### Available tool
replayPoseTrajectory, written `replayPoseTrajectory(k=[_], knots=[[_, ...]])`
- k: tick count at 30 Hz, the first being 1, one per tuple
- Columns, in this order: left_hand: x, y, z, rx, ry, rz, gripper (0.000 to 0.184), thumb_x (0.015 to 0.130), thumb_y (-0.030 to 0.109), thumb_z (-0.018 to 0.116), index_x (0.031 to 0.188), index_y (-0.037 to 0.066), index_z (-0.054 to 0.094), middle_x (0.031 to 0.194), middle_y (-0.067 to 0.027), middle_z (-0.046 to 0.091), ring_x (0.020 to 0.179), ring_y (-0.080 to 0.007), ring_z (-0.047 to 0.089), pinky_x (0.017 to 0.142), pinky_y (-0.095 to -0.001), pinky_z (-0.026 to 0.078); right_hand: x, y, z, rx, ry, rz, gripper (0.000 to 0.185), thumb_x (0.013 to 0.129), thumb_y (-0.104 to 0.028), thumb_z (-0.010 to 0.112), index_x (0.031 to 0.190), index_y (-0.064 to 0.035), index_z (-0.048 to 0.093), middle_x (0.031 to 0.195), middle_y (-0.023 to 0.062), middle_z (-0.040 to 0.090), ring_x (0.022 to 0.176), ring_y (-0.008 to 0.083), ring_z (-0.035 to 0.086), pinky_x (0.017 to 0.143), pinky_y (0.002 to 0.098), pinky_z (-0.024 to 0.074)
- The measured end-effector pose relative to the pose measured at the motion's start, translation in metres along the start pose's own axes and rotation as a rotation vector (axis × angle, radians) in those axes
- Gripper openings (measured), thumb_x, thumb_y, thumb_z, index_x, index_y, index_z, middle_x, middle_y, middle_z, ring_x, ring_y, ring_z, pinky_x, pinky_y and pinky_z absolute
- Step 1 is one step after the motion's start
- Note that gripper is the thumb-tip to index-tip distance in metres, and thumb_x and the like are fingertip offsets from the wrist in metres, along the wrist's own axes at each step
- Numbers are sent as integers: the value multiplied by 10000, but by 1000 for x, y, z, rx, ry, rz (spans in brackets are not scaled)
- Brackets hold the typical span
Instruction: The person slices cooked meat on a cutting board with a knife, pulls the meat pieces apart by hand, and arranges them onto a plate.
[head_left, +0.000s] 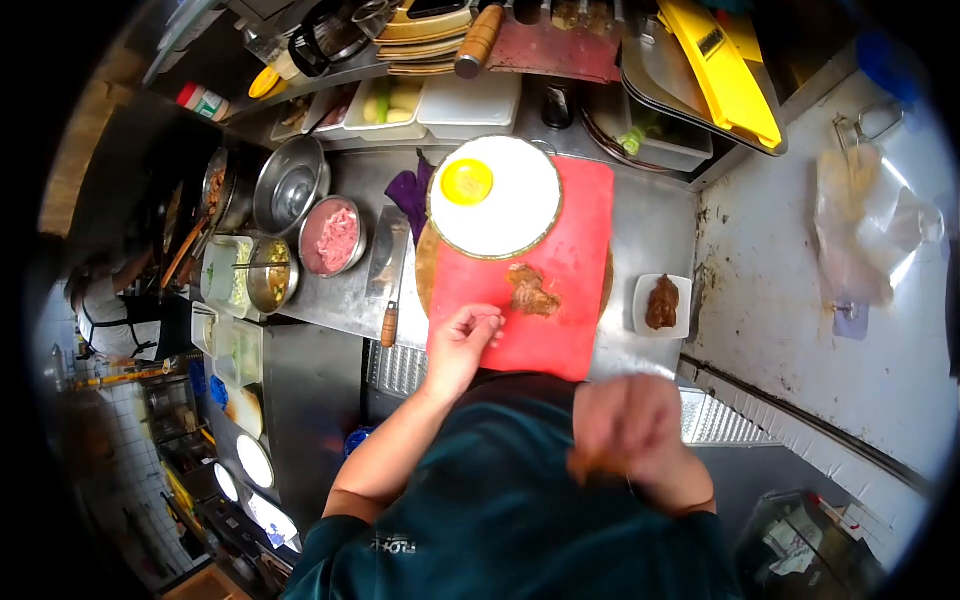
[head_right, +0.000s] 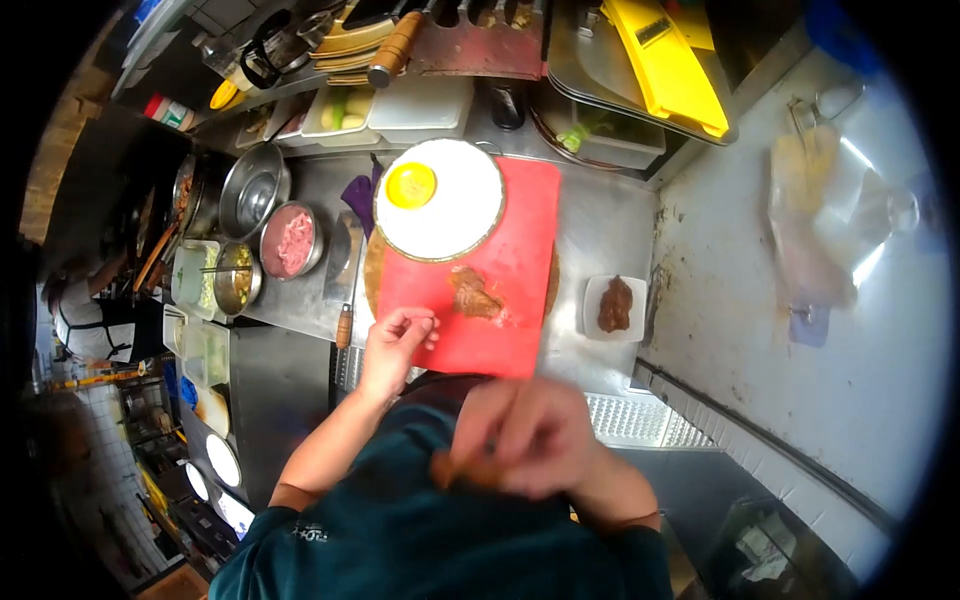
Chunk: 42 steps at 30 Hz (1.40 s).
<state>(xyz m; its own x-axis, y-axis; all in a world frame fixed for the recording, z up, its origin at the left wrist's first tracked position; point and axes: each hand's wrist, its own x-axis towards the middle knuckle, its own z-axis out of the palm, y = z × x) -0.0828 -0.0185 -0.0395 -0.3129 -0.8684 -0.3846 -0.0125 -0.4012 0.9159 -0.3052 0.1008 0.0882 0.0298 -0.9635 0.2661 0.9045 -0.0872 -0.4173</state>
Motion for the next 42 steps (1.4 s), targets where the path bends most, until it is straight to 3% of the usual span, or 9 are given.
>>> replayPoseTrajectory(k=[5, 14, 16, 19, 22, 26, 28, 31, 42], knots=[[15, -36, -15, 537, 5, 77, 133, 1018, 57, 743, 1120, -27, 745, 942, -87, 769, 822, -149, 699, 752, -308, 570, 41, -18, 65, 119, -581, -158, 178, 1020, -146, 774, 1008, 31, 766, 1162, 248, 735, 912, 367, 741, 763, 444, 618], [30, -50, -5, 680, -61, 222, 129, 975, 34, 751, 1092, -19, 736, 927, -151, 735, 786, -251, 704, 737, -372, 578, 58, -5, 57, 123, -759, -249, 193, 1057, -169, 737, 1147, -20, 821, 1208, 213, 746, 998, 349, 733, 863, 416, 613], [29, -49, -2, 708, -61, 246, 132, 966, 36, 756, 1085, -17, 737, 926, -162, 727, 793, -280, 712, 734, -389, 580, 58, -11, 45, 74, -701, -244, 145, 1009, -148, 788, 1042, -7, 795, 1127, 213, 743, 921, 360, 740, 790, 431, 613], [27, -41, 0, 760, -72, 269, 153, 972, 48, 766, 1109, -13, 739, 926, -143, 724, 791, -250, 701, 728, -379, 577, 34, -10, -5, -572, -154, -170, 97, 941, -80, 836, 971, -39, 753, 941, 125, 700, 741, 219, 673, 631, 318, 525], [28, -31, 8, 823, -96, 405, 186, 958, 48, 774, 1134, -4, 740, 938, -153, 717, 817, -288, 710, 732, -400, 584, 22, 26, -91, -1238, 486, 173, 238, 919, -40, 834, 1128, -49, 722, 1054, 76, 686, 697, 101, 611, 623, 284, 498], [42, -33, 20, 950, -143, 637, 231, 929, 83, 775, 1155, 51, 743, 1006, -168, 679, 886, -385, 721, 760, -485, 606, -4, 69, -175, -1678, 387, 200, 314, 891, -87, 852, 1172, -36, 721, 1099, 106, 702, 729, 184, 662, 680, 349, 563], [48, -28, 30, 1018, -170, 635, 280, 919, 86, 792, 1195, 65, 750, 1055, -155, 684, 897, -386, 722, 759, -479, 614, -2, 79, -182, -1770, 351, 172, 294, 902, -123, 841, 1165, -42, 735, 1119, 146, 713, 835, 289, 741, 749, 412, 609], [50, -29, 37, 1109, -203, 628, 304, 916, 104, 804, 1216, 86, 755, 1099, -142, 679, 912, -382, 726, 754, -475, 627, 2, 86, -189, -1814, 296, 97, 288, 894, -130, 841, 1148, -45, 736, 1129, 138, 714, 890, 334, 748, 779, 434, 614], [56, -41, 33, 1064, -217, 599, 323, 909, 90, 811, 1225, 81, 748, 1122, -147, 681, 963, -389, 731, 801, -479, 633, -8, 81, -205, -1654, 410, 144, 154, 903, -118, 828, 1023, -43, 767, 974, 143, 731, 860, 326, 737, 764, 433, 600]])
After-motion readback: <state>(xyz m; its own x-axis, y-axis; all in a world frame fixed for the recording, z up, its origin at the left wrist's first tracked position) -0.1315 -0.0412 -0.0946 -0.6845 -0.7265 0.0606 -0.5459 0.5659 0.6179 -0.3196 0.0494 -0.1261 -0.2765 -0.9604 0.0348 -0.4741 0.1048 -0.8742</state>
